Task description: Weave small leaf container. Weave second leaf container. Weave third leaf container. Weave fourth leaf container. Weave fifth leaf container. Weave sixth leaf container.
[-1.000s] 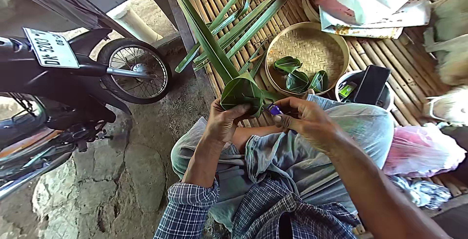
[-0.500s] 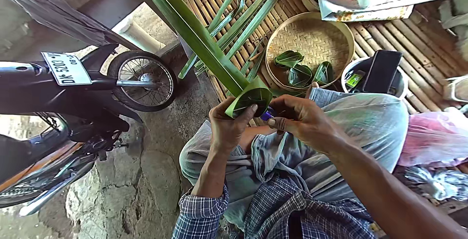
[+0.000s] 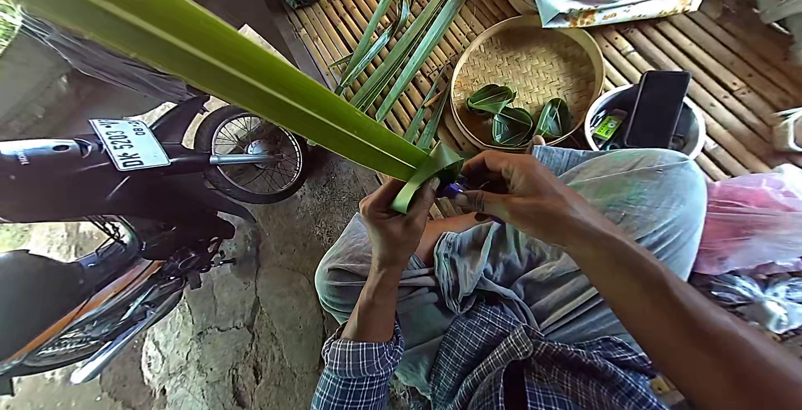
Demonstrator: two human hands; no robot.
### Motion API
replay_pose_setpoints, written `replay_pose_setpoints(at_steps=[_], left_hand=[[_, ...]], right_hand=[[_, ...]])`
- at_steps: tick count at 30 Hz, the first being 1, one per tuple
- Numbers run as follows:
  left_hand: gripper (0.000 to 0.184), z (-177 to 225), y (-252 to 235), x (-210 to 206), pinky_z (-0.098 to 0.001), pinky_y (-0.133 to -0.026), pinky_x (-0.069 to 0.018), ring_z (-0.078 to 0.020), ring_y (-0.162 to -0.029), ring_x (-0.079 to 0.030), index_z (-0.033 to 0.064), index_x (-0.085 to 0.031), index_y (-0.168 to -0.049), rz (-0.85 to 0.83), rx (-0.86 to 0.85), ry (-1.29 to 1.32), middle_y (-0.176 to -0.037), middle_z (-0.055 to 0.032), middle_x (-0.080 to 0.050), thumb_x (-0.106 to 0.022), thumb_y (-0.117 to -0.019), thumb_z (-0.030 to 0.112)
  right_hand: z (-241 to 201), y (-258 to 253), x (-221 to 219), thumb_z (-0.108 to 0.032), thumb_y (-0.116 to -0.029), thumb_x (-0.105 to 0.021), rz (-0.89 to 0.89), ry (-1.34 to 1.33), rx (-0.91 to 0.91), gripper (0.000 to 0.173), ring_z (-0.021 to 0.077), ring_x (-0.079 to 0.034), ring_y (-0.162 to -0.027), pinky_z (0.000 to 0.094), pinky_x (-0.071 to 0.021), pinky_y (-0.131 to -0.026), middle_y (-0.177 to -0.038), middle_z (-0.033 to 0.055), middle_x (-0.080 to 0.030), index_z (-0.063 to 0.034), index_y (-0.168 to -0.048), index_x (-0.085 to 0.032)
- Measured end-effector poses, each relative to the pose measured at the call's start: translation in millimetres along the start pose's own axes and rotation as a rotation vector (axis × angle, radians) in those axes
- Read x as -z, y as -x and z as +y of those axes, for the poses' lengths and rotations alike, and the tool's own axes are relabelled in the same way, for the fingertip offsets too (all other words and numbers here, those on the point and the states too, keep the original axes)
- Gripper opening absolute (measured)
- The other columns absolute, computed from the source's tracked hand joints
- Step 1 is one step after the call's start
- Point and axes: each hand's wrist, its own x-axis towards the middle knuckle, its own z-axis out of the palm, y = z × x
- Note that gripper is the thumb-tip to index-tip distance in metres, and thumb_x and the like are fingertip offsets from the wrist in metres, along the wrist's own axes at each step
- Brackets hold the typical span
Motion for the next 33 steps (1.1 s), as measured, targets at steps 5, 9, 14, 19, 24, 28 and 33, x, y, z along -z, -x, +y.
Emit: replay_pose_setpoints(at_steps=[5,9,14,19,24,28,33], left_hand=[[0.017,-5,5,-4,-0.0298,-0.068,-0.0631,-0.0112,-0.075,-0.071,0.0008,-0.073,-0.098,-0.022,-0.026,-0.058,-0.087,-0.0046,-0.075,-0.08,-0.082,-0.002],[0.016,-6,7,-10,-0.0292,-0.065,-0.0625,-0.0095,-0.073,-0.071,0.0029,-0.073,-0.095,-0.015,-0.052,-0.119,-0.086,-0.0024,-0.074,-0.08,-0.0811,-0.001],[0.014,-5,6,-11,-0.0282,-0.066,-0.0618,-0.0087,-0.073,-0.07,0.0026,-0.073,-0.093,-0.013,-0.05,-0.098,-0.084,-0.0023,-0.073,-0.079,-0.0807,-0.001],[0.014,-8,6,-4,-0.0288,-0.068,-0.0624,-0.0089,-0.075,-0.071,0.0036,-0.073,-0.093,-0.063,-0.037,-0.057,-0.085,-0.0017,-0.074,-0.078,-0.0813,-0.001],[0.013,-7,3,5,-0.0278,-0.068,-0.0616,-0.0073,-0.075,-0.07,0.0067,-0.072,-0.088,-0.104,-0.047,0.0,-0.083,0.001,-0.073,-0.08,-0.0806,0.0],[0.013,-8,7,8,-0.027,-0.076,-0.0618,-0.0044,-0.085,-0.071,0.0148,-0.073,-0.091,-0.078,-0.14,-0.01,-0.091,0.0059,-0.074,-0.082,-0.0827,0.013],[0.017,2,-3,23,-0.0424,-0.09,-0.0631,-0.0227,-0.102,-0.074,0.0089,-0.073,-0.111,-0.203,-0.376,0.171,-0.108,-0.0076,-0.076,-0.069,-0.0978,0.02]], right_hand=[[2,0,3,-0.016,-0.0951,-0.075,0.064,-0.068,-0.012,0.024,0.0187,-0.075,-0.078,0.0336,-0.0667,-0.069,-0.098,0.0058,-0.075,-0.0093,-0.117,-0.067],[4,1,-1,-0.027,-0.0953,-0.075,0.193,0.219,0.139,0.029,0.0056,-0.072,-0.08,0.0258,-0.064,-0.069,-0.098,-0.0058,-0.073,-0.0175,-0.121,-0.065],[6,7,-9,-0.035,-0.0934,-0.074,0.246,0.423,0.211,0.034,0.0014,-0.07,-0.082,0.0263,-0.0624,-0.07,-0.1,-0.0095,-0.072,-0.0213,-0.124,-0.064],[5,8,-12,-0.037,-0.0912,-0.074,0.255,0.563,0.229,0.034,0.0045,-0.067,-0.082,0.0316,-0.0591,-0.07,-0.099,-0.008,-0.071,-0.0218,-0.121,-0.067],[-4,6,-3,-0.039,-0.0905,-0.075,0.097,0.627,0.229,0.033,0.005,-0.068,-0.096,0.0322,-0.0588,-0.082,-0.107,-0.0073,-0.071,-0.0218,-0.119,-0.071],[-11,10,-8,-0.032,-0.085,-0.079,0.116,0.754,0.323,0.035,0.0137,-0.067,-0.091,0.0371,-0.0579,-0.076,-0.1,-0.0006,-0.067,-0.0184,-0.117,-0.073],[-23,33,-32,-0.026,-0.0885,-0.071,0.315,0.818,0.468,0.039,0.0218,-0.064,-0.099,0.0381,-0.0558,-0.079,-0.108,0.0054,-0.067,-0.0109,-0.124,-0.07]])
